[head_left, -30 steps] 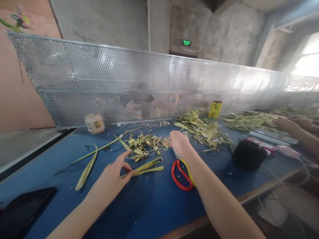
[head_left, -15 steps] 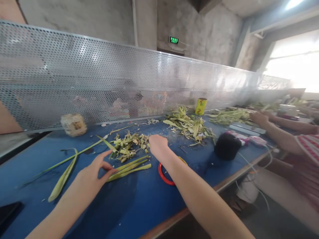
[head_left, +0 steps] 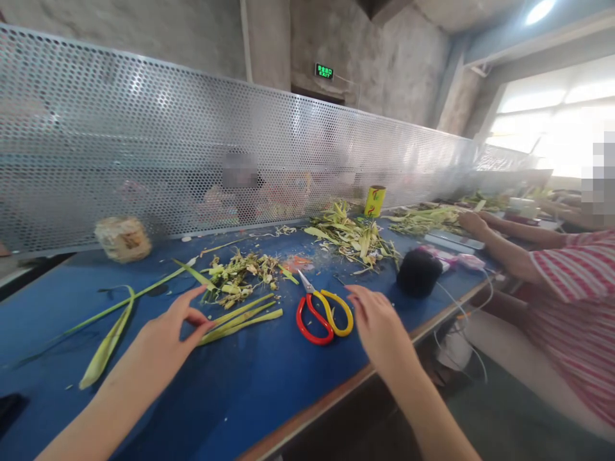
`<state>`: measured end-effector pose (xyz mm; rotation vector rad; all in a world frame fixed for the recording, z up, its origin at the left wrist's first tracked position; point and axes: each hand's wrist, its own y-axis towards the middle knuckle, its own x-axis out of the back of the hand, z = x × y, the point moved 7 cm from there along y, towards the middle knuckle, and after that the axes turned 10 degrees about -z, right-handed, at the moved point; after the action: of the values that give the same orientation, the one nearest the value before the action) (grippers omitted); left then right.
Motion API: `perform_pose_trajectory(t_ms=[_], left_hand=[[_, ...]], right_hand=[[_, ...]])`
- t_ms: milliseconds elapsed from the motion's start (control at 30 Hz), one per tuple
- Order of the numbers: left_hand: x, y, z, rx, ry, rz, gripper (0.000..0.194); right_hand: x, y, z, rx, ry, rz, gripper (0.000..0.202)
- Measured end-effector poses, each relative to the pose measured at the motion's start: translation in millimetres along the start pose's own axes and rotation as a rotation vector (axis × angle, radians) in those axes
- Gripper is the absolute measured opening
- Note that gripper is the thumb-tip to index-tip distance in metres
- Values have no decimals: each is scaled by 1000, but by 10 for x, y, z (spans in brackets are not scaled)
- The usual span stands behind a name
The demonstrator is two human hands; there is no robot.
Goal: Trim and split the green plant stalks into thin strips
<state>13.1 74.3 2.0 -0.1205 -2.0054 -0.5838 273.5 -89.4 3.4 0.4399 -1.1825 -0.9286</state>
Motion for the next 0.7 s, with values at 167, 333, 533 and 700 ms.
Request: perform_pose_trajectory(t_ms=[167, 333, 533, 700], left_hand=[[6, -17, -8, 4, 0, 6, 62], [-29, 22, 45, -8, 32, -26, 64], [-35, 25, 22, 11, 48, -9, 64], [-50, 13, 34, 26, 64, 22, 61]], right_hand=[[360, -225, -855, -15, -143, -139, 37], [547, -404, -1216, -51, -205, -126, 35], [460, -464, -1186, -4, -164, -83, 38], [330, -421, -1147, 18, -214, 16, 48]])
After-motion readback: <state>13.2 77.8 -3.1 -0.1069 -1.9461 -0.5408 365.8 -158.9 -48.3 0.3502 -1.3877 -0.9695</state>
